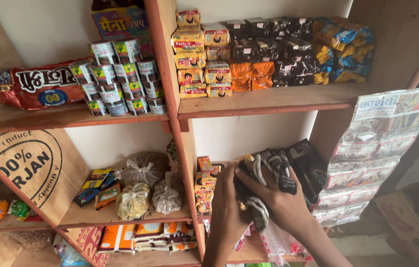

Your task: The person picks up and wipes individual small packaged food items with a cloth before placing them back on a shelf.

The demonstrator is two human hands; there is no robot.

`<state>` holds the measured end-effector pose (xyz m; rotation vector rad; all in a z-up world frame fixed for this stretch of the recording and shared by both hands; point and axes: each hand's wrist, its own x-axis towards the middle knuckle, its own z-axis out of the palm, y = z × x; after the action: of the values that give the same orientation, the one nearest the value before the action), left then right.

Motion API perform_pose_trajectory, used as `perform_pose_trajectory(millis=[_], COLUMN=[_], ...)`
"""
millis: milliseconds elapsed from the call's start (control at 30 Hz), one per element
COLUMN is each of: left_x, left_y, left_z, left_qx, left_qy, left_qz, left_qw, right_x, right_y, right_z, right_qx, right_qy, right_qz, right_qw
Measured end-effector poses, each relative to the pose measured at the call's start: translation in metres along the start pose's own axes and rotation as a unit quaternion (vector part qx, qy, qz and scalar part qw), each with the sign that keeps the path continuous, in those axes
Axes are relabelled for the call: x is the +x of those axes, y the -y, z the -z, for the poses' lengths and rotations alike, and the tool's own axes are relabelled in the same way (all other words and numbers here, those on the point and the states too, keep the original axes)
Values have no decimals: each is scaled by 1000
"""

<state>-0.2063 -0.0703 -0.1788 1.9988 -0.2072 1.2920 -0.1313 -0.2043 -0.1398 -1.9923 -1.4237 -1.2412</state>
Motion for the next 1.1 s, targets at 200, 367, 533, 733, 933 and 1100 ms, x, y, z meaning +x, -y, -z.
perform_pose_trajectory(millis=[200, 367, 533, 733, 933, 1100], left_x=[-15, -31, -32, -25, -29, -35], left_y=[18, 39, 36, 22, 20, 32], left_z=[-6, -18, -29, -25, -22, -34], left_qx=[-50, -423, -329, -288, -22, -87], left_qy=[-70, -20, 113, 49, 64, -13], left_qz=[44, 203, 218, 208, 159, 113], left_qw=[995, 883, 912, 934, 985, 990], right_x=[-17, -44, -40, -35, -34, -38], right_y=[-25, -38, -30, 4, 11, 20], right_z=[-17, -35, -19, -11, -13, -12], right_qx=[200, 310, 419, 286, 144, 205], right_qy=[-2, -5, 79, 73, 82, 93], right_qz=[-153, -223, -177, -163, -108, -178], right_qw=[968, 924, 887, 941, 980, 958])
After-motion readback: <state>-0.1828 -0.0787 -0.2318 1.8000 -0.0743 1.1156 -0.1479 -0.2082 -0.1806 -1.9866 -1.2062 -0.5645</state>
